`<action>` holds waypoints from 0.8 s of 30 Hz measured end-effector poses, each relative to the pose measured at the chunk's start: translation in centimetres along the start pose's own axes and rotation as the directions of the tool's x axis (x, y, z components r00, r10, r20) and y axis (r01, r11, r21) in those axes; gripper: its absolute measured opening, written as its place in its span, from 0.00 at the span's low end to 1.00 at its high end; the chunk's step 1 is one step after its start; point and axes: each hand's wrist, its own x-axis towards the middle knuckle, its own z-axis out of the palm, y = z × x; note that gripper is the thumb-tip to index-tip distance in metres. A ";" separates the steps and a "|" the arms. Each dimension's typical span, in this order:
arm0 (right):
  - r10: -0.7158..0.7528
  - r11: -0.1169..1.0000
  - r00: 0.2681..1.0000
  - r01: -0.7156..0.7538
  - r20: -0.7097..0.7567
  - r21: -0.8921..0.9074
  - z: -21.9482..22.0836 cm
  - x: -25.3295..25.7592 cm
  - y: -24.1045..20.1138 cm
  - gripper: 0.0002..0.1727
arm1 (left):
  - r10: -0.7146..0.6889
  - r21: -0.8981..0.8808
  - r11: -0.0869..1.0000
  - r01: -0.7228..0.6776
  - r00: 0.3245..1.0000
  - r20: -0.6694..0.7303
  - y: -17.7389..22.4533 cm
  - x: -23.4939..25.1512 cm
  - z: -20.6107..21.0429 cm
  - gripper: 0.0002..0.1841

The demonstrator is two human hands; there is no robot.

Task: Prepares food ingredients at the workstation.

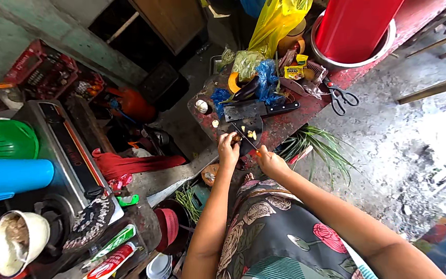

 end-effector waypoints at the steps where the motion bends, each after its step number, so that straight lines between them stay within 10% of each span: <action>1: -0.003 1.000 1.000 0.003 0.002 0.008 0.2 -0.2 0.0 0.25 | -0.015 -0.006 1.000 0.015 1.000 0.001 0.2 -0.1 0.0 0.19; 24: 0.051 0.984 0.999 -0.048 0.010 -0.174 -0.9 -1.5 -3.3 0.25 | -0.007 0.101 0.995 0.022 0.989 -0.147 1.6 -0.1 1.1 0.10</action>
